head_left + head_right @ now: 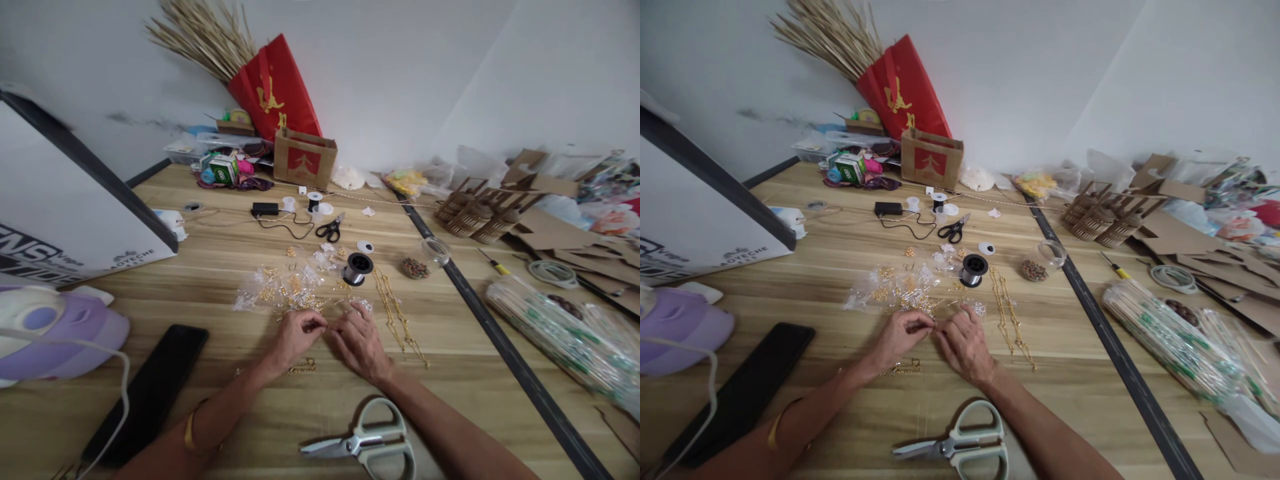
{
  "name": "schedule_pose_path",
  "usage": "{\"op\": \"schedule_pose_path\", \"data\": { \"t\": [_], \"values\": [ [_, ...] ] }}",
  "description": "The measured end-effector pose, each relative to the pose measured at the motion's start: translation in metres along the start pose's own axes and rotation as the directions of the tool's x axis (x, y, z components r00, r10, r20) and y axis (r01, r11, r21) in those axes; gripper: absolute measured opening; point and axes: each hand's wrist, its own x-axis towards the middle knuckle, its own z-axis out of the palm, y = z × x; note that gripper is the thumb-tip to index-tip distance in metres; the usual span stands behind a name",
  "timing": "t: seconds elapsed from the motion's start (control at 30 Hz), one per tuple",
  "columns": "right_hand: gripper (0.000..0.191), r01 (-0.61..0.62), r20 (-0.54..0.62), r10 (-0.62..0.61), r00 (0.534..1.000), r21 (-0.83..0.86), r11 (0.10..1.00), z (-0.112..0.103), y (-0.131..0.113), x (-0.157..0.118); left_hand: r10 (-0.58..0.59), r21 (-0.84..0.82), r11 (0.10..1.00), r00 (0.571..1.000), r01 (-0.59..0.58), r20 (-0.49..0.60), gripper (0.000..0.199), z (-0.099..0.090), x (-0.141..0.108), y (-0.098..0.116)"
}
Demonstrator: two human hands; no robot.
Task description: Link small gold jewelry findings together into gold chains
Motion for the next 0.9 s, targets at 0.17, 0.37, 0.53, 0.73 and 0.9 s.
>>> {"op": "schedule_pose_path", "data": {
  "t": [0.17, 0.37, 0.53, 0.73, 0.9],
  "values": [
    [0.012, 0.013, -0.018, -0.013, 1.000, -0.024, 1.000, -0.0001, -0.0013, 0.0007, 0.011, 0.035, 0.999, 1.000, -0.011, -0.012, 0.013, 0.0012, 0.0002, -0.0021],
    [0.011, 0.031, -0.015, -0.031, 0.999, -0.036, 0.999, -0.0007, -0.0019, 0.0023, 0.041, 0.074, 0.996, 0.999, -0.041, -0.007, 0.014, 0.0012, -0.0010, 0.0001],
    [0.010, 0.027, -0.011, -0.028, 1.000, -0.065, 0.998, -0.0013, -0.0032, 0.0038, 0.077, 0.129, 0.989, 0.997, -0.075, -0.008, 0.015, 0.0014, -0.0028, 0.0004],
    [0.011, 0.019, 0.013, -0.018, 1.000, -0.069, 0.997, -0.0014, -0.0041, 0.0040, 0.129, 0.196, 0.972, 0.992, -0.127, 0.001, 0.016, 0.0013, -0.0039, 0.0025],
    [0.010, 0.007, 0.039, -0.004, 0.999, -0.068, 0.998, -0.0010, -0.0040, 0.0028, 0.148, 0.241, 0.959, 0.989, -0.147, 0.015, 0.016, 0.0012, -0.0045, 0.0053]
  ]
}}
